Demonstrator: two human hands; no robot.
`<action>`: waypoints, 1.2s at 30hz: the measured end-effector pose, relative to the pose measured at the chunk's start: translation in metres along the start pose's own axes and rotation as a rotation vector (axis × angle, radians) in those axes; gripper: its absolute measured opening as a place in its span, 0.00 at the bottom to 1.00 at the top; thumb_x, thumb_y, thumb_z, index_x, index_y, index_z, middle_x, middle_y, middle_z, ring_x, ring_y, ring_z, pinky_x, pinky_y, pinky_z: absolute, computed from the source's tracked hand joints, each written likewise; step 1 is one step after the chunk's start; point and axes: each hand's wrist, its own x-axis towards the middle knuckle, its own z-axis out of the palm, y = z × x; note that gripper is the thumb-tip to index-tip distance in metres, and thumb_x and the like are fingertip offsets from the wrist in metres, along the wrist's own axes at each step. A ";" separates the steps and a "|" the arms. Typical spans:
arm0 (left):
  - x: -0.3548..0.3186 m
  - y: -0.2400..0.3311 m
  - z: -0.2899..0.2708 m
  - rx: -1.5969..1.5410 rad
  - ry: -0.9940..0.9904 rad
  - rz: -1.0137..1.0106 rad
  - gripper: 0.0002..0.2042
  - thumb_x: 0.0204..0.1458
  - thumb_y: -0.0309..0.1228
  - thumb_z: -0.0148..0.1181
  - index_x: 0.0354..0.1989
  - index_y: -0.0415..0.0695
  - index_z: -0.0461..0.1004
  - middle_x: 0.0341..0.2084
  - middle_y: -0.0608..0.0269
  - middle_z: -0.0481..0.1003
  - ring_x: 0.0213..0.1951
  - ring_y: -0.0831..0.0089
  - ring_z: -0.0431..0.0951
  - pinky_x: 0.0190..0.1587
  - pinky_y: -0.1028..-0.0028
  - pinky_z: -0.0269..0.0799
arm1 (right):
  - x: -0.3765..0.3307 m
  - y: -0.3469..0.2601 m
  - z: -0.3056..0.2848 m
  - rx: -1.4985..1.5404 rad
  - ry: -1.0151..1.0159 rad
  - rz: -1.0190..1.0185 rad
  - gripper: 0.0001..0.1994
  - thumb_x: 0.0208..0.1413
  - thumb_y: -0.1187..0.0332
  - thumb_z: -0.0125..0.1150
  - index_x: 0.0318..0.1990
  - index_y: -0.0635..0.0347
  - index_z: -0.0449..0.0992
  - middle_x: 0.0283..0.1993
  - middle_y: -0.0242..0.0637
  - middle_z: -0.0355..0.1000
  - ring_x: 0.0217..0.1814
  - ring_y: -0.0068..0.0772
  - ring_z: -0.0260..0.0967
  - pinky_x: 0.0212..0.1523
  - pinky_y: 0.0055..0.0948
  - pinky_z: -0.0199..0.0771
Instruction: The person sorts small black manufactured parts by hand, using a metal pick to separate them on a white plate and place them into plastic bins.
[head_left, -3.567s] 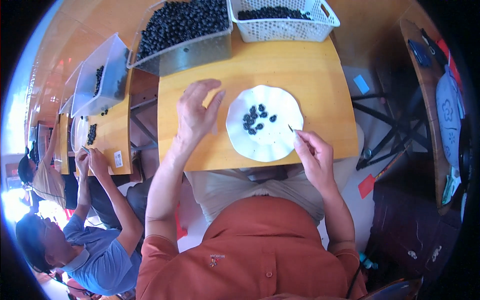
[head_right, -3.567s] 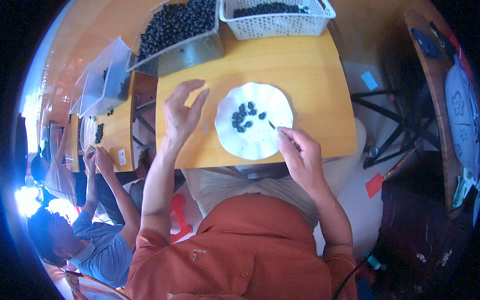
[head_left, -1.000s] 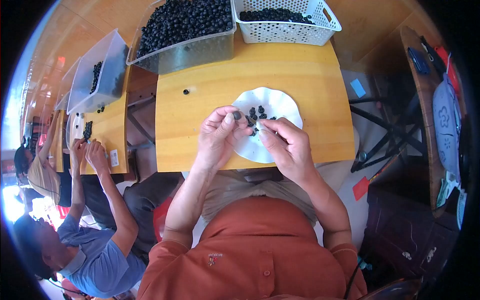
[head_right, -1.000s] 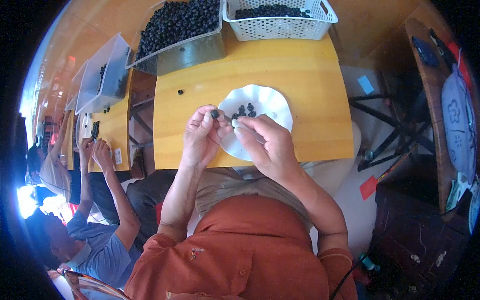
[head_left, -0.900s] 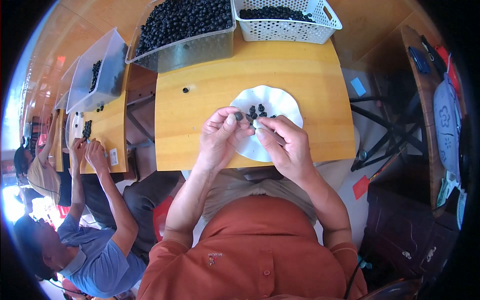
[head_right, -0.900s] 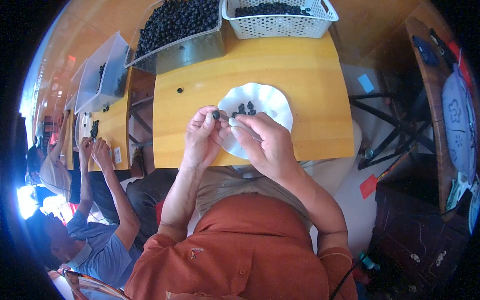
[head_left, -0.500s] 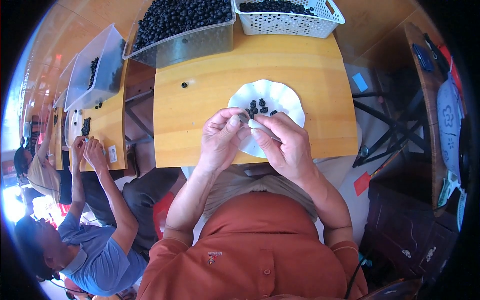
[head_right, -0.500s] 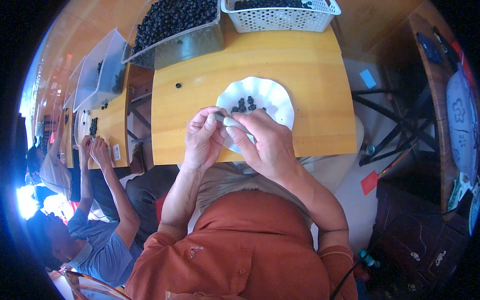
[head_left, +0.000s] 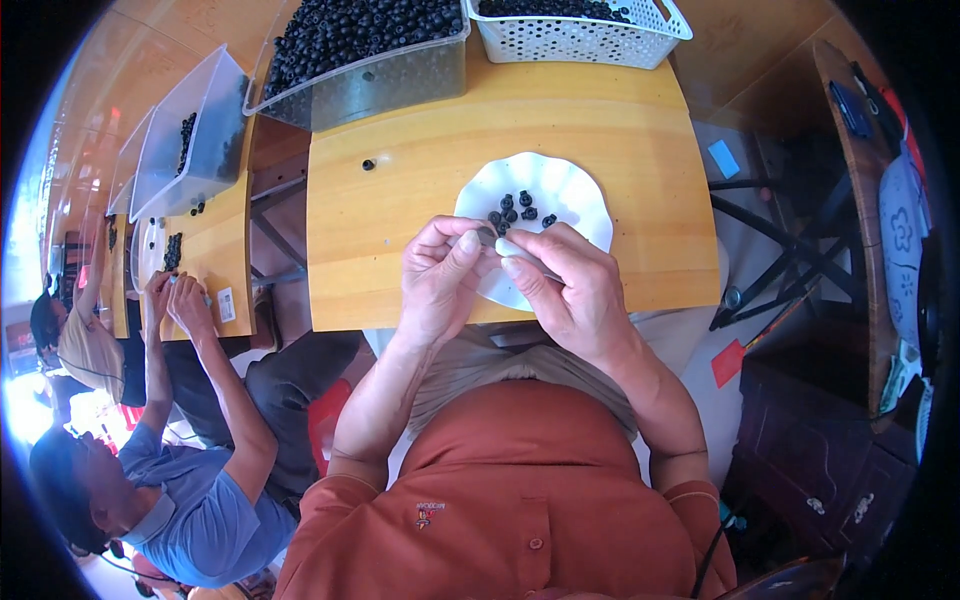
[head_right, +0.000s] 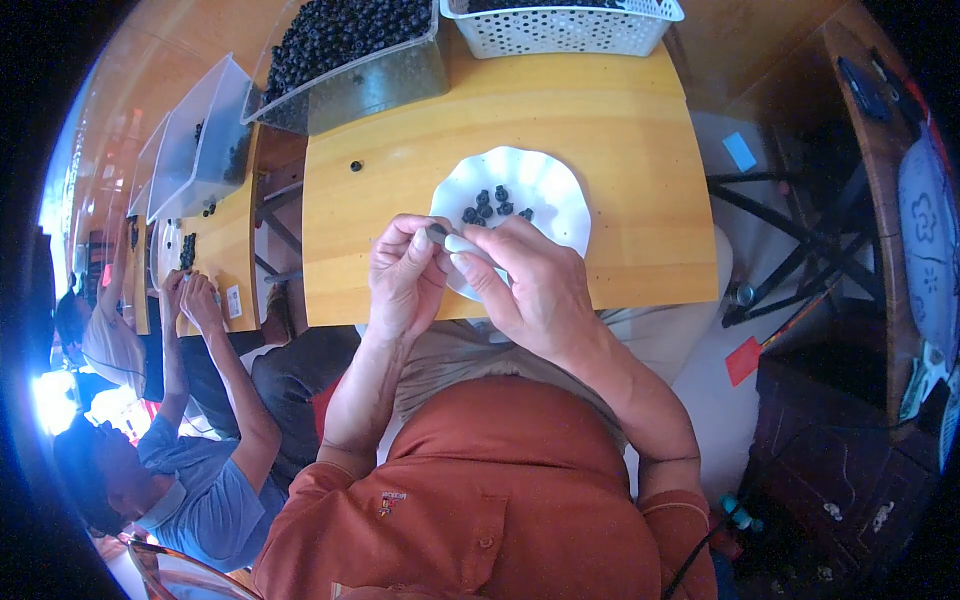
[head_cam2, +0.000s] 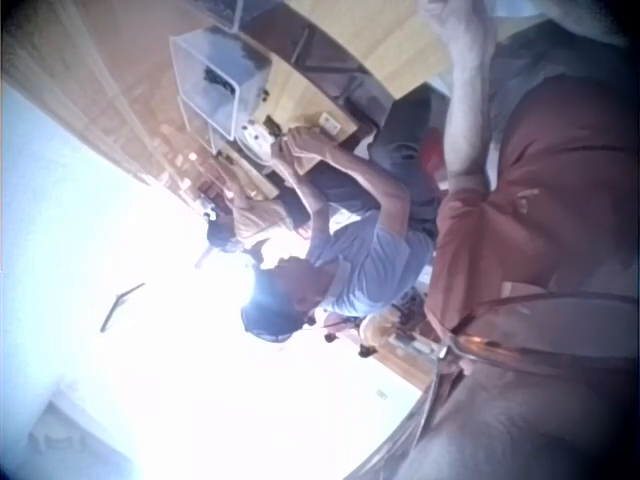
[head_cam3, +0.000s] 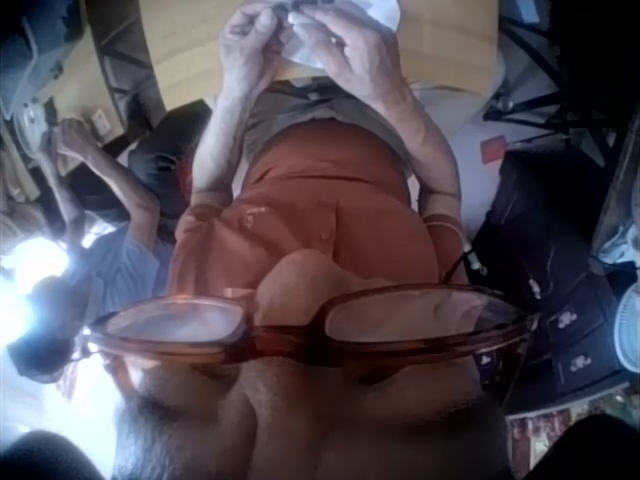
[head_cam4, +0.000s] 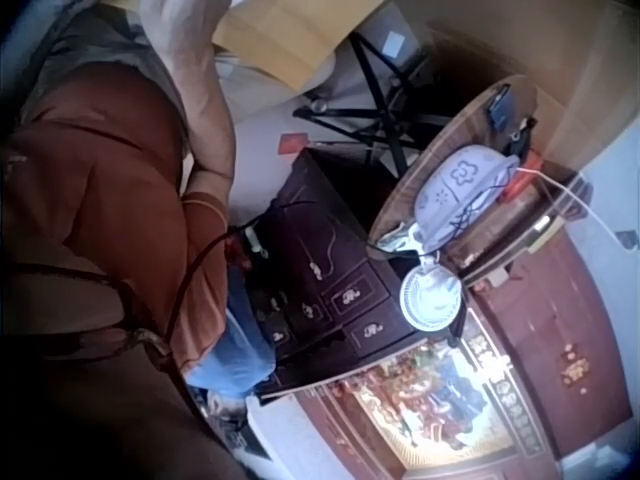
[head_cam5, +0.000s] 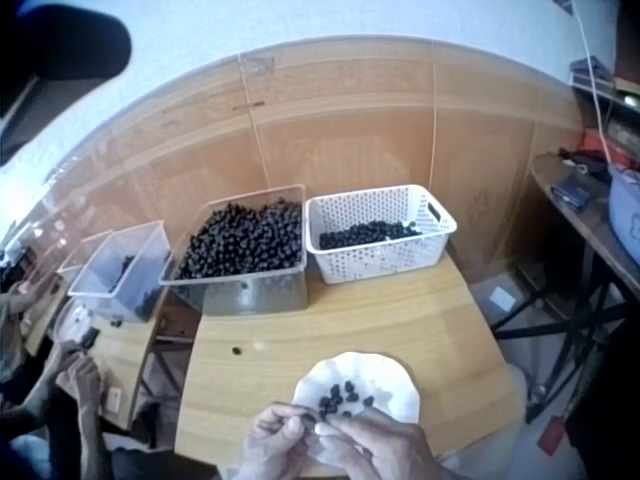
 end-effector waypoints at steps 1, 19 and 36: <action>0.000 0.001 0.000 0.000 0.000 -0.002 0.06 0.62 0.24 0.57 0.45 0.37 0.74 0.43 0.56 0.79 0.41 0.72 0.81 0.48 0.67 0.80 | 0.000 0.001 0.000 0.000 0.001 0.002 0.12 0.60 0.66 0.63 0.44 0.66 0.79 0.33 0.43 0.75 0.29 0.43 0.75 0.28 0.36 0.74; -0.012 0.020 -0.005 0.068 -0.113 0.040 0.04 0.61 0.26 0.60 0.40 0.38 0.75 0.37 0.51 0.77 0.37 0.68 0.80 0.43 0.70 0.77 | -0.001 0.014 -0.005 -0.088 0.043 0.121 0.11 0.61 0.72 0.62 0.46 0.72 0.79 0.31 0.43 0.75 0.29 0.29 0.71 0.30 0.26 0.69; -0.002 0.015 -0.024 0.290 -0.021 -0.014 0.08 0.60 0.23 0.61 0.46 0.38 0.75 0.41 0.58 0.78 0.39 0.74 0.80 0.44 0.74 0.77 | -0.012 0.020 -0.027 0.035 0.128 0.228 0.13 0.63 0.66 0.62 0.45 0.70 0.79 0.35 0.44 0.76 0.34 0.33 0.75 0.35 0.28 0.73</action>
